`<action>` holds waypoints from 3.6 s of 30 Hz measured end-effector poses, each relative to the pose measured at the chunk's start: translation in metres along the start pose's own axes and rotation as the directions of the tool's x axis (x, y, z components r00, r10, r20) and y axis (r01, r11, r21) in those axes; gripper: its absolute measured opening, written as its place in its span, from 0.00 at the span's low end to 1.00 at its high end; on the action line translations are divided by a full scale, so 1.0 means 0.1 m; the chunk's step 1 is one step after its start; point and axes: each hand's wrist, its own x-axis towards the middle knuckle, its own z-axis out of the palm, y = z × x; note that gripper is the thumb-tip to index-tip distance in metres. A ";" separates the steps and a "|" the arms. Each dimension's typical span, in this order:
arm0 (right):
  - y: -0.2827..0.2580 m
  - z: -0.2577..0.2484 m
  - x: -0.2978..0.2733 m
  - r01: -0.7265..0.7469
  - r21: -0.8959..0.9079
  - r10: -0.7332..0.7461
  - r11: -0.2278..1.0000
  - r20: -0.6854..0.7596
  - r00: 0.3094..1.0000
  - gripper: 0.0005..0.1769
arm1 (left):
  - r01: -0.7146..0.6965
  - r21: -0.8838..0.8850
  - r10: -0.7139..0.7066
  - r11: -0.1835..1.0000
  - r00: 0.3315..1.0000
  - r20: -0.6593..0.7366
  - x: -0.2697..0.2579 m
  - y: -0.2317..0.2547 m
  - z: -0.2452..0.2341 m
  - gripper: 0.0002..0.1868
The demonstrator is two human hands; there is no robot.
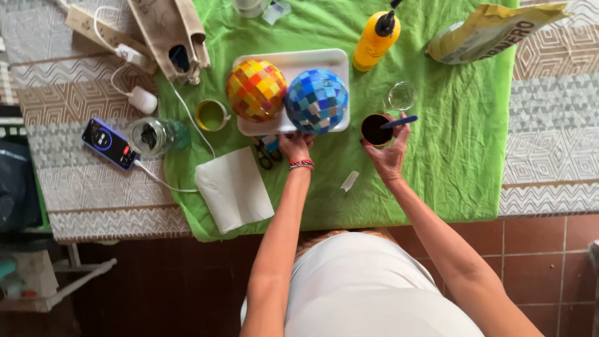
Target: Applying black paint or grout to a mosaic-tiled sphere using a paintbrush.
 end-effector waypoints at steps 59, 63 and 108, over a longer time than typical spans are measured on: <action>-1.73 0.01 -0.54 0.209 0.266 -0.261 0.941 0.178 0.949 0.69 | -0.625 0.762 0.797 -0.172 0.366 0.480 0.57 0.38 -1.88 0.24; -1.71 0.02 -0.56 0.182 0.268 -0.235 0.946 0.182 0.955 0.70 | -0.598 0.779 0.571 0.186 0.711 0.410 0.31 0.68 -1.90 0.19; -2.76 -0.41 0.10 0.236 0.162 -0.277 0.958 0.320 0.906 0.12 | -0.768 -0.349 0.753 0.537 0.250 0.608 -1.44 1.48 -0.96 0.50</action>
